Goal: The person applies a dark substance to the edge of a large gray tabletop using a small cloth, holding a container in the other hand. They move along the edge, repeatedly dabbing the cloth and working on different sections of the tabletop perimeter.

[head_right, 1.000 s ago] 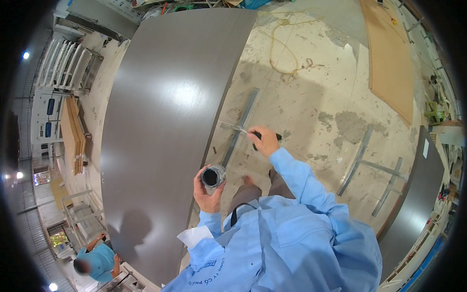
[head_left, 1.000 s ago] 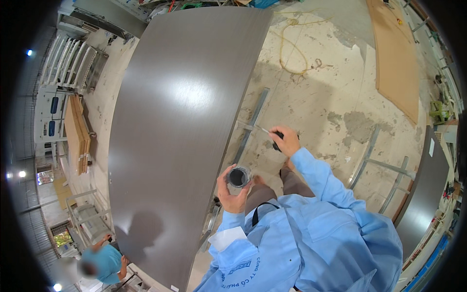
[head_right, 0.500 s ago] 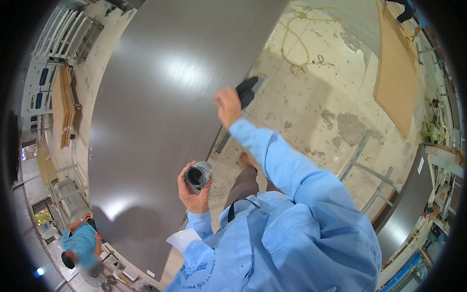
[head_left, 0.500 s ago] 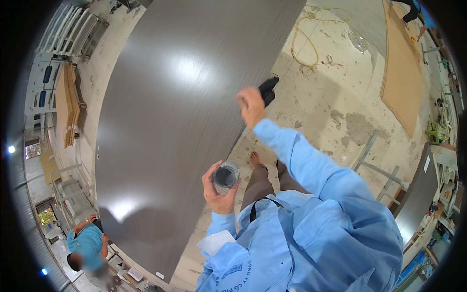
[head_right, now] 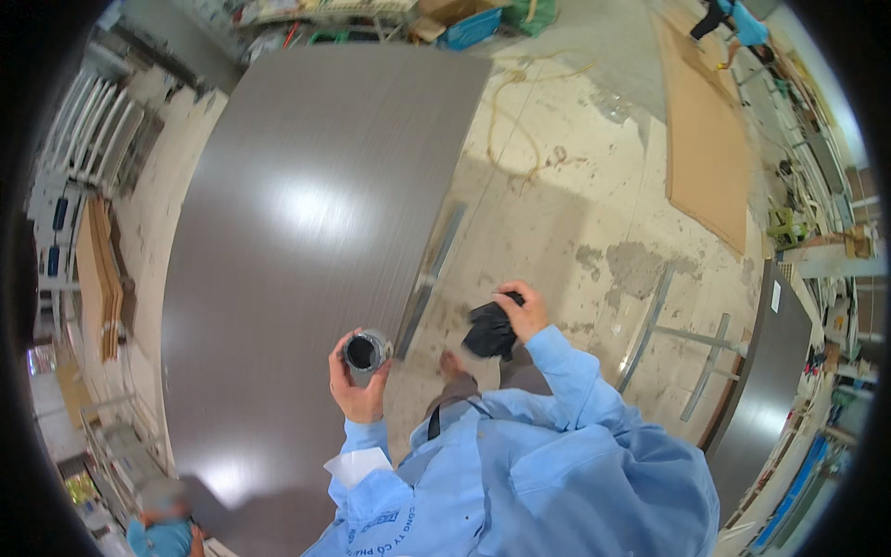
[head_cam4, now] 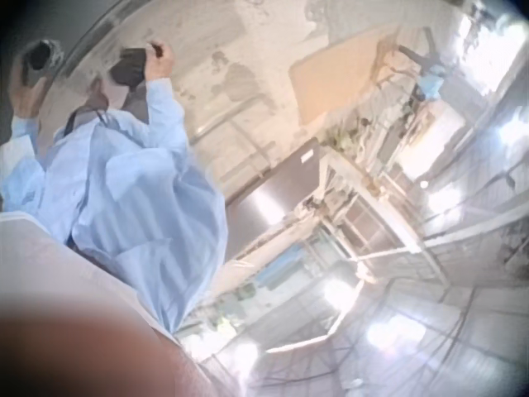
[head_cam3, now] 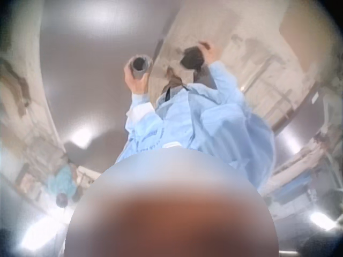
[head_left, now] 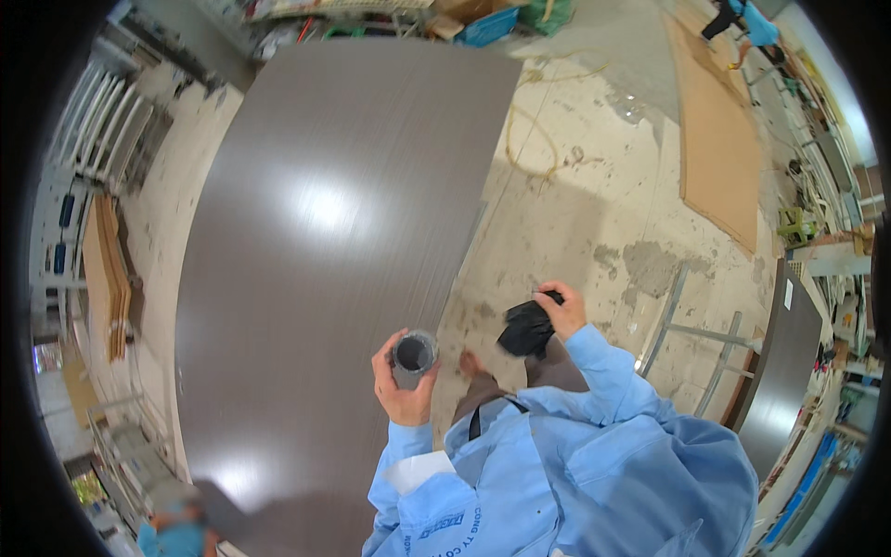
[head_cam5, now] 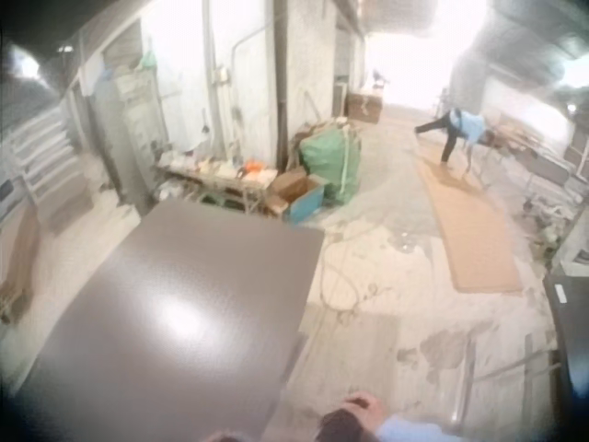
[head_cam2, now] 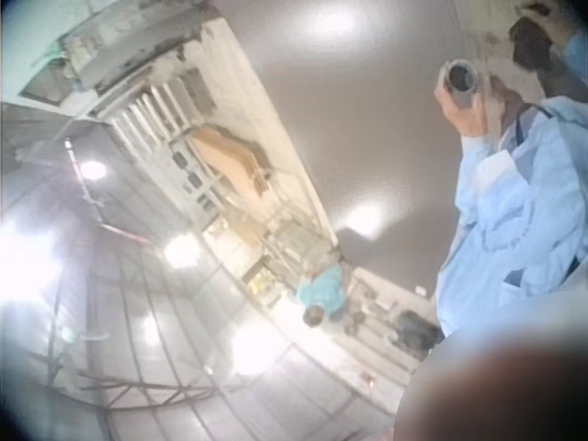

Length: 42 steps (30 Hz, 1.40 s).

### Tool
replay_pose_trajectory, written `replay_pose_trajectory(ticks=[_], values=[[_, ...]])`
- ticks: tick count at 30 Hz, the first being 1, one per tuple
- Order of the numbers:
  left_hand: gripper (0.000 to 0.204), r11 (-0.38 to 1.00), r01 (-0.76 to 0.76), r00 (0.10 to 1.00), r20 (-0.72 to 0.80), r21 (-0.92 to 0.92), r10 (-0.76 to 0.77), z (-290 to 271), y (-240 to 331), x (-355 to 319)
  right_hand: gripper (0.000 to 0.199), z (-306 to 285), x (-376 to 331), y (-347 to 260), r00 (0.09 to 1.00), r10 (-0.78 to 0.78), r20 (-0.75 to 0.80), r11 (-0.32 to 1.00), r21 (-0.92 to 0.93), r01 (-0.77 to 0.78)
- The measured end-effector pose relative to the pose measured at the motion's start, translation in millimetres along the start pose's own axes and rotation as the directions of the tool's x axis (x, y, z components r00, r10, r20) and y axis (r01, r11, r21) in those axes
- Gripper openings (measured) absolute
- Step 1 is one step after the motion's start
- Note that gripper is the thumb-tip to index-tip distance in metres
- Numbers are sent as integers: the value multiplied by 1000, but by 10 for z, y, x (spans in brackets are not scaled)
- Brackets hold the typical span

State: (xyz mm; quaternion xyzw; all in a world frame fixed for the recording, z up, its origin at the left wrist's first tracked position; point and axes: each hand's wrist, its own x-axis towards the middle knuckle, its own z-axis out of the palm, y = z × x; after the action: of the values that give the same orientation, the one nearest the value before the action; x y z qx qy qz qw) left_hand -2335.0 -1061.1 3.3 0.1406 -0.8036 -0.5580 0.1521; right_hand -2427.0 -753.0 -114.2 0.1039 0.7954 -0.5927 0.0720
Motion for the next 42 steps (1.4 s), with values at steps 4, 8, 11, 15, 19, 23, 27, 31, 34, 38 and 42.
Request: replay_pose_trajectory(ticks=[4,8,11,15,19,23,27,31,34,38,42], values=[[67,998,-54,996,67,-44,57,595,90,559,19,-925,720,335,911,8,-413,1000,14,-2],[68,994,-96,985,137,-47,102,1467,247,1225,17,-1787,1478,815,750,55,-659,995,100,15],[72,995,-55,983,168,-87,69,2272,487,1701,15,-2296,1905,1015,750,180,-636,973,226,-42],[71,972,5,975,216,-234,47,3389,905,2415,16,-2992,2554,815,806,132,-577,990,124,-73],[69,958,0,974,218,-288,65,4354,1238,3105,15,-3615,3506,310,803,58,-593,995,103,4],[70,965,3,969,241,-261,62,5238,1347,3898,14,-4045,4717,-42,801,65,-595,995,102,-5],[72,960,-28,975,204,-278,87,6178,1309,4853,16,-4482,5815,-116,798,-48,-601,999,-18,46],[72,964,-44,981,173,-263,92,6821,1359,5849,19,-4954,6606,-26,713,13,-701,972,-160,-174],[73,969,-51,987,133,-242,85,7240,1444,6607,17,-5294,7077,76,705,-73,-705,959,-243,-143],[73,984,-58,992,98,-171,75,7574,1408,7456,15,-5695,7754,194,726,-36,-687,969,-203,-144],[72,997,-79,995,-60,-24,78,7895,1233,8322,14,-5785,8914,203,794,16,-608,939,-264,-221]])
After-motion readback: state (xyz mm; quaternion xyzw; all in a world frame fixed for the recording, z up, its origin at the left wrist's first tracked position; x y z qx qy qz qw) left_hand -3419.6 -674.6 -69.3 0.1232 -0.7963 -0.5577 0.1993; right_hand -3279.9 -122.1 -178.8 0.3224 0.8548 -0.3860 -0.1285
